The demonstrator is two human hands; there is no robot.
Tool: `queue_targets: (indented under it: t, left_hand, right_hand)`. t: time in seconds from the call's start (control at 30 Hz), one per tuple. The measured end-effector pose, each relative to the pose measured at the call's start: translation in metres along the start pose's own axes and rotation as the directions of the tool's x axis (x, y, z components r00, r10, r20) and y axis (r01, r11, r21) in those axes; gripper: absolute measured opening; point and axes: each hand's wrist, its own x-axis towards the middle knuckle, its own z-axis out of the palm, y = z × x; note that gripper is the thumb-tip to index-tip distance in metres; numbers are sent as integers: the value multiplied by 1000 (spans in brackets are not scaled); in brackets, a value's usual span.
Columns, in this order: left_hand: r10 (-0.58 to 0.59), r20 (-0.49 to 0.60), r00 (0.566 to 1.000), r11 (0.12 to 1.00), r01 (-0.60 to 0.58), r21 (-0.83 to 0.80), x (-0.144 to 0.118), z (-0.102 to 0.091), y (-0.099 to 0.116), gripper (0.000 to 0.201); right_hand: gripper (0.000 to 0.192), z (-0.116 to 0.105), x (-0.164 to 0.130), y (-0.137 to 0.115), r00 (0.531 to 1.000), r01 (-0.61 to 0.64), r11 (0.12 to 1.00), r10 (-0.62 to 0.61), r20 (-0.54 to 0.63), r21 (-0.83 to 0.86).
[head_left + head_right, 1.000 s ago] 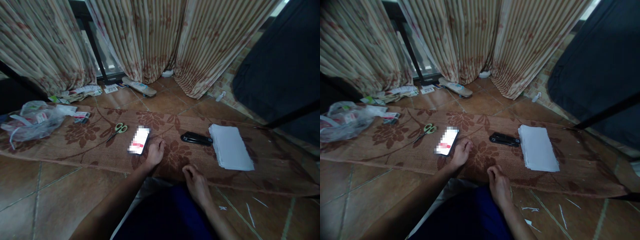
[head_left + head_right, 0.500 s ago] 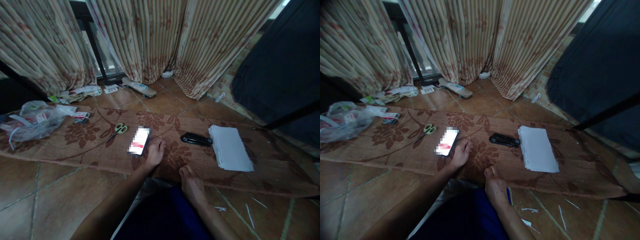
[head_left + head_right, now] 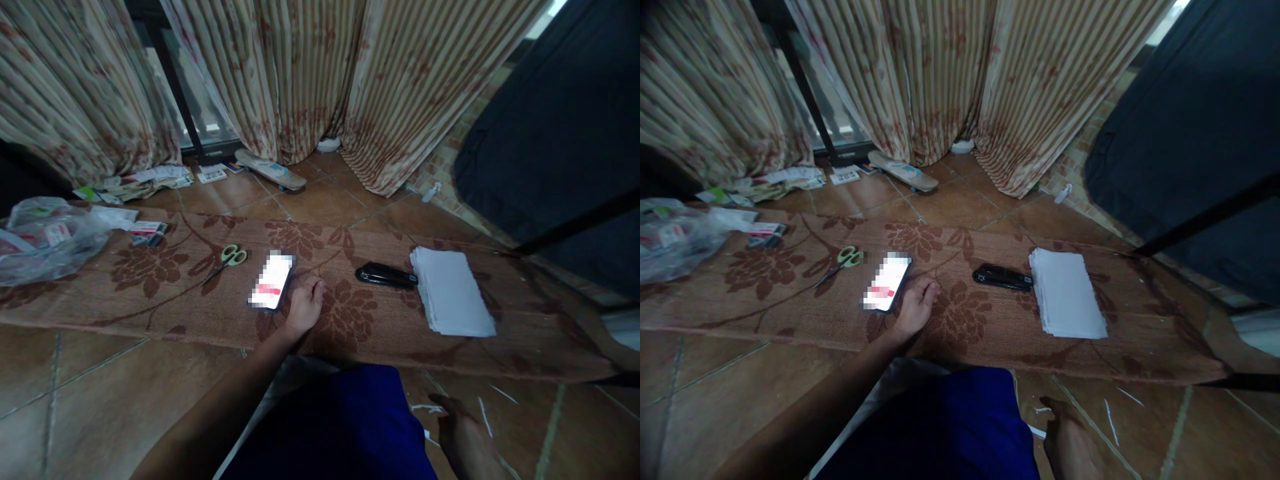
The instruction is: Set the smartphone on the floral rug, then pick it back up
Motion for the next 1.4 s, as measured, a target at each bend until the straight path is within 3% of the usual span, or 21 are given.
queue_targets:
  t: [0.1,0.17,0.27,0.33,0.4,0.53,0.77,1.03,1.23,1.4]
  left_hand:
    - [3,2,1000,1000,-3,7,0,-1,0,23]
    - [0,2,1000,1000,0,14,0,-1,0,22]
    - [-1,4,1000,1000,1,29,1,-1,0,24]
    - [2,5,1000,999,-2,35,1,-1,1,24]
    - [6,3,1000,999,-6,35,0,-1,1,25]
    - [9,3,1000,1000,-10,26,0,0,-1,23]
    - [6,20,1000,1000,-7,17,1,2,-4,25]
    - [-3,-4,1000,1000,3,-8,0,0,-3,31]
    - [-6,1,1000,1000,6,-15,-1,0,-1,34]
    - [-10,2,1000,1000,10,2,-2,-1,1,35]
  right_hand:
    - [32,-8,7,-27,999,1,998,-4,41,67]
    - [33,-14,19,-60,999,41,986,-38,-23,160]
    - [28,-12,43,-110,960,265,925,-226,-167,272]
    - [26,-4,61,-134,922,381,873,-337,-189,305]
    - [24,6,76,-149,908,418,860,-381,-177,294]
    - [22,19,93,-159,909,412,890,-389,-147,192]
    - [27,27,95,-159,904,418,907,-410,-117,49]
    - [23,29,95,-186,882,472,839,-449,-146,270]
    - [25,37,95,-204,847,530,836,-517,-124,140]
    - [23,38,97,-211,871,486,873,-481,-102,32]
